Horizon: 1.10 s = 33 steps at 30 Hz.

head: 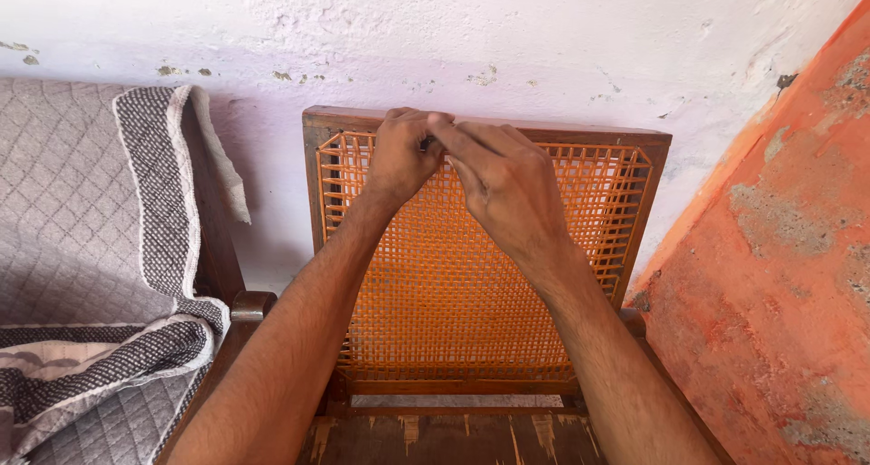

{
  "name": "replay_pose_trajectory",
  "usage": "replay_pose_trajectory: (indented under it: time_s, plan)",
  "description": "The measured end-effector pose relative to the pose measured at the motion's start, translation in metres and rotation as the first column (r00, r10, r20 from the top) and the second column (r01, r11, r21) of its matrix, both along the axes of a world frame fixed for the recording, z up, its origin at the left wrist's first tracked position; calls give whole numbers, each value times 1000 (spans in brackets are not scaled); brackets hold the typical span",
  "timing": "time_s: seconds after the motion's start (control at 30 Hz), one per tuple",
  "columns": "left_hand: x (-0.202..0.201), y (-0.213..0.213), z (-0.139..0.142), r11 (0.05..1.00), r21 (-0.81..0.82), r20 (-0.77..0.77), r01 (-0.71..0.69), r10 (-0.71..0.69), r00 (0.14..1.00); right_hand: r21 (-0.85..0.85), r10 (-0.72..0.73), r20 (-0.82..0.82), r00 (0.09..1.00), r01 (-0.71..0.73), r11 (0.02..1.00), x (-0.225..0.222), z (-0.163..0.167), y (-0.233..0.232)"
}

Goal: The person sits with a wooden cane chair on their lap and uses a screwdriver to drive screws at the joints of the chair, working around the seat and back frame at several positions, repositioning the chair between screws.

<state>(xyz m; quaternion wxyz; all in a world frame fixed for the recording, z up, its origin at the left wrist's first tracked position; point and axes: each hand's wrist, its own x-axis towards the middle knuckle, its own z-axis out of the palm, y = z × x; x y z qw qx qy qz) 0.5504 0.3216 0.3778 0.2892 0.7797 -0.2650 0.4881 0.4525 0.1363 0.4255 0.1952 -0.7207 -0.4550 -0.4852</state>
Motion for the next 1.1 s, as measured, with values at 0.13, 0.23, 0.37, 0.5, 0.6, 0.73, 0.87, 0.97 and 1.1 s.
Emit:
replay_pose_trajectory:
  time_s: [0.13,0.23,0.37,0.5,0.6,0.73,0.87,0.97,1.1]
  plan:
    - [2,-1,-2,1000,-22,22,2,-1,1000,-19,-15,-52,999,14,1000,-2,-3,-5]
    - [2,0,-3,1000,-26,11,6,-6,1000,-9,-107,-14,994,107,994,1,-4,-5]
    - [4,1,-3,1000,-19,-12,4,-4,1000,-111,-414,-65,908,406,907,8,-5,1]
    - [8,1,-2,1000,20,-18,-2,3,1000,-53,-317,3,948,317,947,6,-9,10]
    - [11,1,-2,999,18,-53,-40,41,998,-182,-337,-103,936,315,931,2,-13,20]
    - [7,4,-2,1000,4,-67,-11,11,998,-186,-275,-15,961,268,945,-3,-16,20]
    - [3,1,0,1000,8,-53,-9,9,999,-91,-350,-23,936,347,933,-5,-15,20]
    - [0,0,1,1000,10,-35,-1,1,999,-35,-429,-84,900,427,903,-4,-9,22]
    - [-2,-1,1,1000,2,-40,-25,25,999,-131,-572,-204,794,557,820,1,-3,22]
